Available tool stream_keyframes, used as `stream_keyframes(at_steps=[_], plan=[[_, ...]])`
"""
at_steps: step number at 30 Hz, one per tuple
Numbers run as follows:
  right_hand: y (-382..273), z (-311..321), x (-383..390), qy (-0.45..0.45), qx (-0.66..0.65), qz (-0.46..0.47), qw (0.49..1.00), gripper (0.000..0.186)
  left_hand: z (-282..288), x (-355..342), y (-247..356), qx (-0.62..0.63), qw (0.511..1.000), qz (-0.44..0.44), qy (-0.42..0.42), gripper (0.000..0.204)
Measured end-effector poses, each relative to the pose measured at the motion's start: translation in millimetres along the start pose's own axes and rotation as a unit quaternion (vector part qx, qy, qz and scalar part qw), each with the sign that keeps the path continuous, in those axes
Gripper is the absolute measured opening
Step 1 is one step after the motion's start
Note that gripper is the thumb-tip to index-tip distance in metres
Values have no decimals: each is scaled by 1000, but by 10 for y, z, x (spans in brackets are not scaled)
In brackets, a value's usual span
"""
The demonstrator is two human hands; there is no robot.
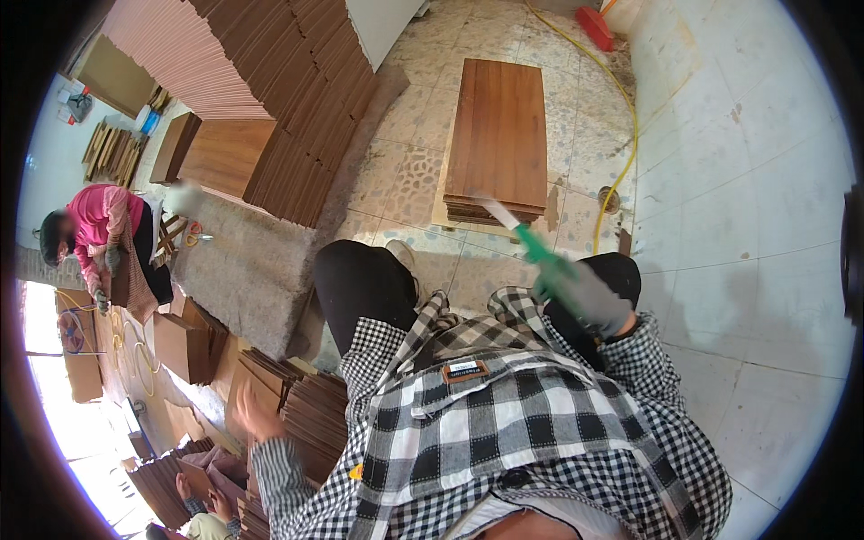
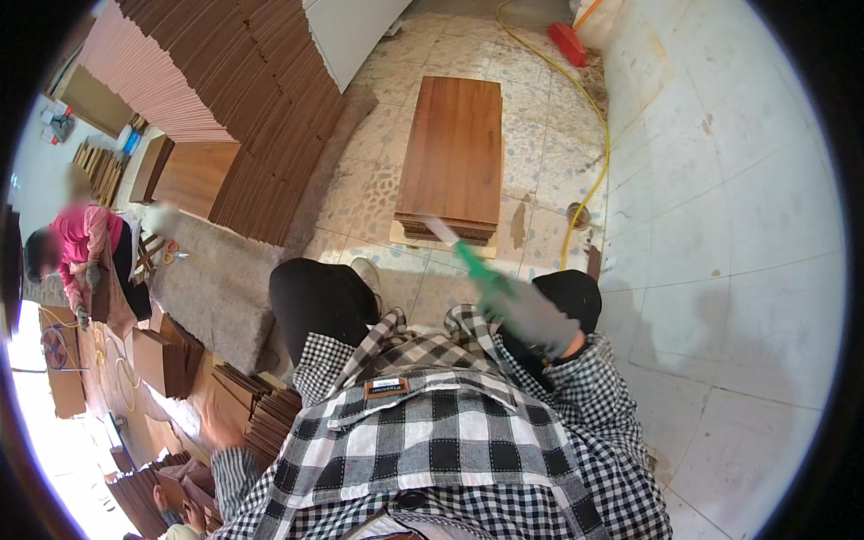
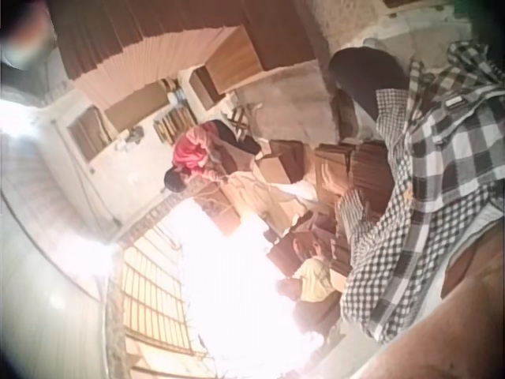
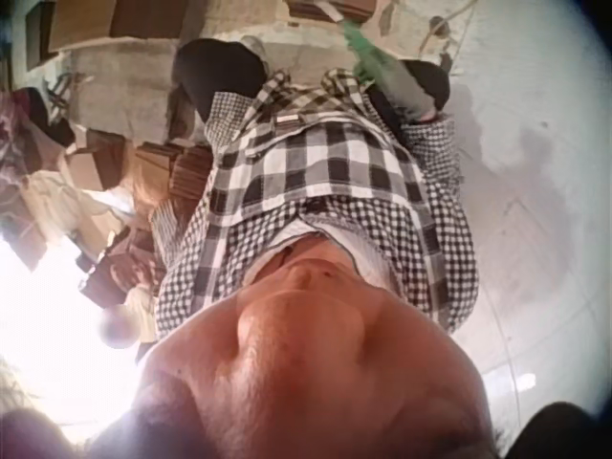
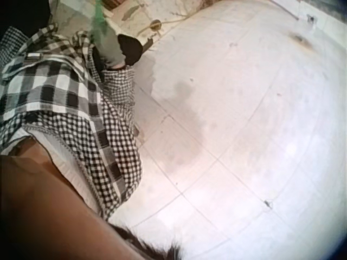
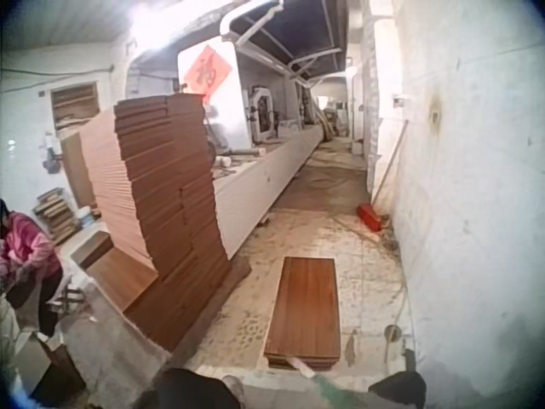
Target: The person sits on the floor and repeatedly picks up rectangular wooden panels from a stack. They spray each panel with a handheld spray gun, then place it on a growing pile. The process is repeated continuously throughout the clip.
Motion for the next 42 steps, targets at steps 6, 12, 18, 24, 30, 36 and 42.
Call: stream_keyframes(at_steps=[6,12,18,24,30,36,42], plan=[[-20,200,-268,93,164,-57,980,67,-827,-1463,2643,515,850,-33,-106,31],[-340,-339,71,-16,241,-26,970,65,-1984,-1823,4612,548,721,73,-417,55],[73,292,487,148,100,-193,965,60,-2083,-1767,5144,335,856,-121,-373,77],[209,634,479,167,124,-217,954,61,-2228,-1815,5113,373,845,-129,-361,63],[-470,173,-200,22,185,-120,975,72,-2317,-1850,4934,401,798,-227,-390,75],[-444,-108,-906,-15,379,35,925,62,-2082,-1239,4405,337,756,-202,-524,85],[-372,791,-1192,132,182,-166,960,67,-1714,-976,4220,326,750,-104,-566,84]])
Point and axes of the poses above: each hand's wrist, its own x-axis away from the middle knuckle, its own z-axis out of the back of the hand, y = z × x, the point moved 6 cm from there along -x, towards the middle knuckle, and after that the axes turned 3 degrees about x, right-handed, at the moved point
